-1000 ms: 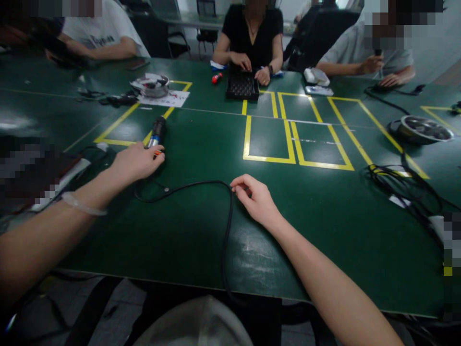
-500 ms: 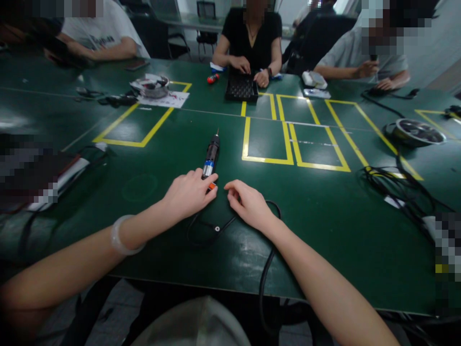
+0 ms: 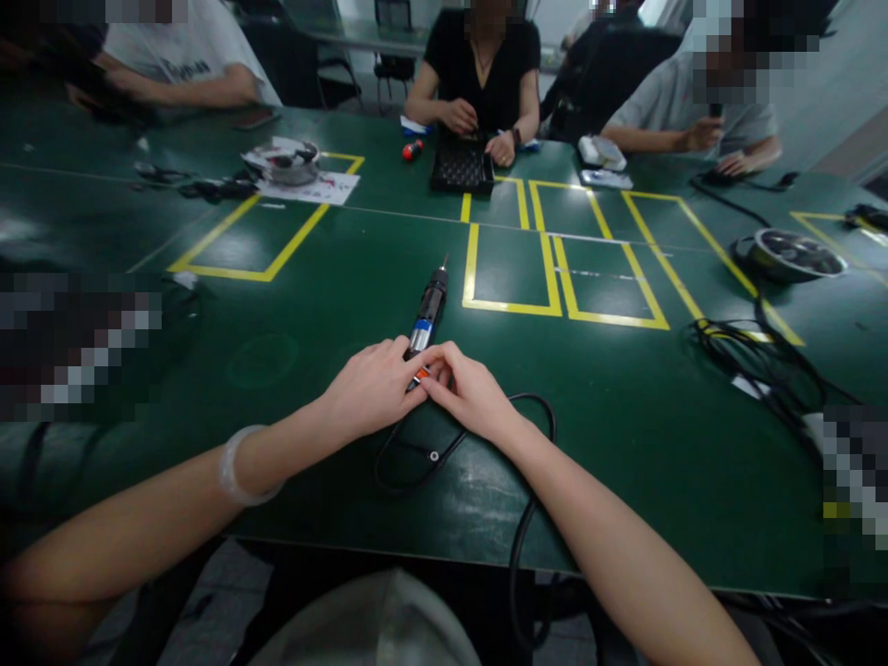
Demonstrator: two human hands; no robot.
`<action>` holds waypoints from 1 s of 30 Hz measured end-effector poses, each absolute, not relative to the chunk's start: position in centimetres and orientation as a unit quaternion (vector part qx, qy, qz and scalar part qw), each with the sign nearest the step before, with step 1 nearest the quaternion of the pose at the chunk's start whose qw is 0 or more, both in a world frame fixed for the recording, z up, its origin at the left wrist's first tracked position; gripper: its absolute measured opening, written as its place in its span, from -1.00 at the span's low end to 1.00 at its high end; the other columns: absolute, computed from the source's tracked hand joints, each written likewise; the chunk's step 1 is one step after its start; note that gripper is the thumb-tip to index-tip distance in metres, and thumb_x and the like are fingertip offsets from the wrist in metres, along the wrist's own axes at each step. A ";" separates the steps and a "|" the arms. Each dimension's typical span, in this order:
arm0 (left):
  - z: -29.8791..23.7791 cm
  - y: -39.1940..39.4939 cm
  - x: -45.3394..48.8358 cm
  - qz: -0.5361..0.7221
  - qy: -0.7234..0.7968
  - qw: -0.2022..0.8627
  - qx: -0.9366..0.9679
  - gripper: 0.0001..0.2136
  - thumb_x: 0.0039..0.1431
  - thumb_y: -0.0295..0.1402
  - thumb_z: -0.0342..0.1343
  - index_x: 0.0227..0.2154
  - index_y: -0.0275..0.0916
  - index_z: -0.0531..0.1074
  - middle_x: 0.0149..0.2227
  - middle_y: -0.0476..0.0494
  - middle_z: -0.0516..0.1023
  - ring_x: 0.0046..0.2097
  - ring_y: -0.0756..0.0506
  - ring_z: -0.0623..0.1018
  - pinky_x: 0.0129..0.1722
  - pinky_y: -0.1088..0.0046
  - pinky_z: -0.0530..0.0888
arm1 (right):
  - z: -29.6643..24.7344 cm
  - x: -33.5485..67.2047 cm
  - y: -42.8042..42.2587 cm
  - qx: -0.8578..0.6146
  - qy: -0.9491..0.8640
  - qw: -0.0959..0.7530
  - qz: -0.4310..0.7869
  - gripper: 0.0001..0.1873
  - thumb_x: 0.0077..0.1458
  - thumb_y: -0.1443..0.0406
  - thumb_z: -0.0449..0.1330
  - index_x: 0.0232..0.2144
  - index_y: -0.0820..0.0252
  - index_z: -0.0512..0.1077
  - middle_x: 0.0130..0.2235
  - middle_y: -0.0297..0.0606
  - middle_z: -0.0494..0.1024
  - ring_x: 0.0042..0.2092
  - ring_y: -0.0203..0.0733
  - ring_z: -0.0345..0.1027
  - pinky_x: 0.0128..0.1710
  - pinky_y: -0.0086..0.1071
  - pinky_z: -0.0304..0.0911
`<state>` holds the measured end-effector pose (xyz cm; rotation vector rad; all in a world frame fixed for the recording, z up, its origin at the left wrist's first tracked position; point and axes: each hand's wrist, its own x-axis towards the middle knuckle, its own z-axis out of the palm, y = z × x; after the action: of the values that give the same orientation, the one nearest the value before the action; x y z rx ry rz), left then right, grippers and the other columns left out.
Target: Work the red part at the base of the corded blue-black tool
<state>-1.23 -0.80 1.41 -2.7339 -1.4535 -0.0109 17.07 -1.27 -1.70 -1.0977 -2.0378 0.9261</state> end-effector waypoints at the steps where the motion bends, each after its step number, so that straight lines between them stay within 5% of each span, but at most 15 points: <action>1: 1.4 -0.8 -1.2 -0.002 -0.471 0.021 -0.882 -0.59 0.35 -0.19 -0.07 0.18 -0.20 0.32 -0.12 -0.29 0.43 -0.11 -0.25 0.50 -0.14 0.22 0.44 | -1.7 16.9 -1.3 -0.416 -0.775 0.322 0.349 -0.81 0.23 0.26 0.15 -0.11 0.13 0.29 -0.27 -0.31 0.48 -0.31 -0.25 0.38 -0.32 -0.38 0.29; 11: 1.6 -0.1 -2.5 0.004 -0.465 0.003 -0.885 -0.46 0.35 -0.02 -0.13 0.32 -0.09 0.20 -0.09 -0.28 0.42 -0.11 -0.25 0.51 -0.12 0.22 0.42 | -1.7 16.6 -1.4 -0.415 -0.788 0.333 0.310 -0.83 0.24 0.32 0.07 -0.13 0.16 0.39 -0.31 -0.30 0.49 -0.36 -0.27 0.35 -0.30 -0.38 0.27; 15: 1.3 0.4 -3.1 0.010 -0.476 -0.011 -0.879 -0.40 0.34 0.09 -0.18 0.35 -0.01 0.14 -0.06 -0.28 0.40 -0.12 -0.23 0.49 -0.16 0.27 0.42 | -2.0 16.8 -1.1 -0.443 -0.712 0.349 0.418 -0.86 0.25 0.22 0.10 -0.26 0.17 0.39 -0.44 -0.38 0.44 -0.47 -0.33 0.33 -0.43 -0.43 0.28; 20: 1.0 0.4 -3.2 0.005 -0.477 -0.011 -0.879 -0.40 0.34 0.09 -0.18 0.36 0.02 0.13 0.02 -0.30 0.40 -0.02 -0.27 0.46 -0.07 0.22 0.40 | -2.7 16.9 -0.6 -0.452 -0.586 0.360 0.568 -0.66 0.19 0.01 0.15 -0.36 0.16 0.30 -0.57 -0.45 0.42 -0.61 -0.37 0.29 -0.63 -0.50 0.23; 25: 0.0 0.2 -3.3 -0.033 -0.470 -0.041 -0.881 -0.35 0.30 0.10 -0.10 0.38 -0.03 0.09 0.29 -0.34 0.23 0.21 -0.33 0.35 0.14 0.12 0.31 | -2.7 17.1 -0.3 -0.448 -0.539 0.369 0.610 -0.62 0.14 -0.02 0.20 -0.39 0.18 0.29 -0.60 -0.46 0.44 -0.64 -0.39 0.29 -0.67 -0.54 0.21; 30: -0.5 0.2 -3.3 -0.052 -0.462 -0.070 -0.883 -0.33 0.29 0.05 -0.05 0.38 -0.08 0.07 0.36 -0.38 0.12 0.29 -0.35 0.28 0.21 0.12 0.27 | -2.5 17.2 -0.4 -0.446 -0.531 0.370 0.619 -0.62 0.14 0.00 0.21 -0.39 0.19 0.30 -0.57 -0.43 0.46 -0.62 -0.39 0.30 -0.66 -0.53 0.22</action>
<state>-3.27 0.22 -0.52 -2.9033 -1.5188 -0.1719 17.18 -0.43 -2.53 -1.1437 -1.3625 1.5879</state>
